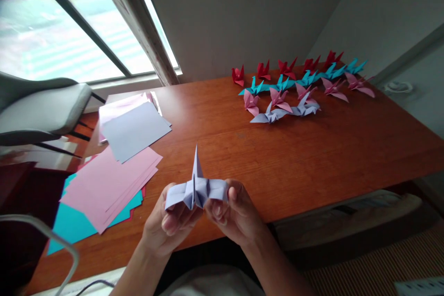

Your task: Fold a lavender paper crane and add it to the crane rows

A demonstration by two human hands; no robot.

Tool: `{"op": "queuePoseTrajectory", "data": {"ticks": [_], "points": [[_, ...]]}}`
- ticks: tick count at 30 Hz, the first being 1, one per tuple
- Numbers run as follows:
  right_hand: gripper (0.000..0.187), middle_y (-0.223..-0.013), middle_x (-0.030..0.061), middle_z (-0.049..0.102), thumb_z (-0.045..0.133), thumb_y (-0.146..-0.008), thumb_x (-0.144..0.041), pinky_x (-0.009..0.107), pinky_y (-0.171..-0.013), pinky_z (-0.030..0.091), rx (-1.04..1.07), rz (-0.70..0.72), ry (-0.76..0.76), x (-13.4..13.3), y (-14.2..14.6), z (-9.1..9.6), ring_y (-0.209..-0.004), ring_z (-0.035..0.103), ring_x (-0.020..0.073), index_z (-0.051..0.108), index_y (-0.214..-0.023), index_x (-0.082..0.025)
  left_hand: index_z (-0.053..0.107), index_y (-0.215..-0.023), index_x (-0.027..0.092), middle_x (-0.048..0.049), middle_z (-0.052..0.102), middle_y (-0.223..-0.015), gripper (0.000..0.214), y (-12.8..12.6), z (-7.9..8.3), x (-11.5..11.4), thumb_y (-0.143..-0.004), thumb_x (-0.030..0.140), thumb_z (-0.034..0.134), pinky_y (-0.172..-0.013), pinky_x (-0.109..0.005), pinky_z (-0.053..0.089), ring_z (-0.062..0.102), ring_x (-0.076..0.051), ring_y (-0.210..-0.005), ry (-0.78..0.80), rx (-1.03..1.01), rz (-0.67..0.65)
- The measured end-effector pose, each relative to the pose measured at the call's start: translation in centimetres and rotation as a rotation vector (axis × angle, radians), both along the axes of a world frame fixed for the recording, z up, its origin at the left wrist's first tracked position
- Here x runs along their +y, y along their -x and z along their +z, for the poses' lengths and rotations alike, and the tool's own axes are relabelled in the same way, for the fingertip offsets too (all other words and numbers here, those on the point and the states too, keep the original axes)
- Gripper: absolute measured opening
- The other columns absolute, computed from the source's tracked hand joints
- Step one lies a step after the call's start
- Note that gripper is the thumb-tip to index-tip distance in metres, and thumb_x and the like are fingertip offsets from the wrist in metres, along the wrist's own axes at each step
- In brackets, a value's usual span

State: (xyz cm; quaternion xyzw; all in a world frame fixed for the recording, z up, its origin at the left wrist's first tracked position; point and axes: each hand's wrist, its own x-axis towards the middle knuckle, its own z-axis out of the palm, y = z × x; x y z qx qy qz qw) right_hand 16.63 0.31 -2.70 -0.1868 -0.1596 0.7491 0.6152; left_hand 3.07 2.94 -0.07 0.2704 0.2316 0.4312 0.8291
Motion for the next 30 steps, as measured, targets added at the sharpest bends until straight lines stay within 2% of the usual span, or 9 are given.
{"op": "queuePoseTrajectory", "data": {"ticks": [4, 6, 8, 11, 15, 17, 22, 26, 30], "points": [[0.036, -0.057, -0.0041, 0.047, 0.081, -0.077, -0.051, 0.021, -0.048, 0.033, -0.005, 0.061, -0.036, -0.3, -0.5, 0.4, -0.049, 0.037, 0.0091, 0.065, -0.061, -0.022, 0.048, -0.039, 0.016, 0.0024, 0.037, -0.032, 0.062, 1.1, -0.6, 0.1, -0.074, 0.057, 0.079, -0.039, -0.023, 0.022, 0.037, -0.007, -0.032, -0.063, 0.043, -0.154], [0.033, -0.07, -0.0003, 0.053, 0.085, -0.07, -0.052, 0.025, -0.056, 0.039, -0.106, 0.133, -0.066, -0.3, -1.3, 0.8, -0.062, 0.048, 0.013, 0.071, -0.062, -0.023, 0.057, -0.041, 0.016, -0.0009, 0.046, -0.036, 0.056, 1.7, -0.6, 0.3, -0.073, 0.055, 0.081, -0.041, -0.024, 0.028, 0.045, -0.01, -0.038, -0.075, 0.07, -0.2], [0.029, -0.075, 0.0012, 0.054, 0.087, -0.067, -0.05, 0.029, -0.064, 0.042, -0.243, 0.225, -0.128, -0.1, -2.4, 1.0, -0.072, 0.052, 0.016, 0.075, -0.063, -0.024, 0.063, -0.042, 0.017, -0.0032, 0.052, -0.042, 0.048, 2.2, -0.3, 0.6, -0.07, 0.049, 0.085, -0.048, -0.025, 0.037, 0.052, -0.013, -0.047, -0.087, 0.095, -0.222], [0.023, -0.064, -0.0019, 0.048, 0.083, -0.075, -0.043, 0.026, -0.058, 0.035, -0.433, 0.363, -0.192, 0.3, -4.4, 1.2, -0.06, 0.044, 0.0115, 0.078, -0.067, -0.021, 0.072, -0.049, 0.018, -0.0066, 0.063, -0.057, 0.035, 3.3, 0.5, 1.1, -0.063, 0.044, 0.091, -0.056, -0.028, 0.042, 0.056, -0.016, -0.059, -0.099, 0.14, -0.248], [0.035, -0.051, -0.0037, 0.047, 0.077, -0.08, -0.048, 0.023, -0.044, 0.021, -0.578, 0.516, -0.198, 0.5, -6.6, 1.4, -0.045, 0.034, 0.0074, 0.075, -0.066, -0.017, 0.08, -0.061, 0.02, -0.0071, 0.063, -0.066, 0.021, 4.7, 1.3, 1.9, -0.067, 0.038, 0.089, -0.06, -0.029, 0.044, 0.057, -0.016, -0.062, -0.127, 0.261, -0.382], [0.037, -0.047, -0.005, 0.046, 0.075, -0.082, -0.05, 0.022, -0.04, 0.02, -0.604, 0.53, -0.15, 0.5, -7.1, 1.6, -0.04, 0.032, 0.0061, 0.075, -0.068, -0.016, 0.081, -0.063, 0.019, -0.0073, 0.063, -0.067, 0.022, 5.2, 1.3, 2.3, -0.069, 0.039, 0.088, -0.06, -0.028, 0.044, 0.056, -0.015, -0.061, -0.162, 0.318, -0.411], [0.034, -0.045, -0.0079, 0.043, 0.075, -0.083, -0.047, 0.02, -0.038, 0.021, -0.714, 0.555, -0.082, 0.6, -7.5, 2.0, -0.039, 0.03, 0.0048, 0.074, -0.074, -0.015, 0.082, -0.075, 0.016, -0.0079, 0.069, -0.071, 0.022, 6.0, 0.9, 2.9, -0.074, 0.038, 0.084, -0.038, -0.018, 0.03, 0.045, -0.005, -0.042, -0.119, 0.368, -0.502], [0.033, -0.049, -0.0074, 0.045, 0.073, -0.085, -0.047, 0.02, -0.04, 0.021, -0.823, 0.598, -0.048, 0.8, -7.9, 2.1, -0.042, 0.032, 0.0052, 0.074, -0.079, -0.015, 0.08, -0.08, 0.016, -0.009, 0.076, -0.073, 0.016, 6.1, 0.7, 2.8, -0.078, 0.032, 0.083, -0.046, -0.016, 0.045, 0.063, -0.01, -0.051, -0.027, 0.336, -0.512], [0.032, -0.05, -0.0071, 0.046, 0.072, -0.087, -0.045, 0.02, -0.04, 0.021, -0.869, 0.585, -0.033, 1.0, -8.0, 2.3, -0.043, 0.032, 0.005, 0.073, -0.078, -0.015, 0.078, -0.079, 0.014, -0.0084, 0.078, -0.073, 0.018, 5.9, 0.6, 2.7, -0.077, 0.031, 0.085, -0.054, -0.018, 0.053, 0.068, -0.012, -0.056, 0.021, 0.291, -0.464]]}}
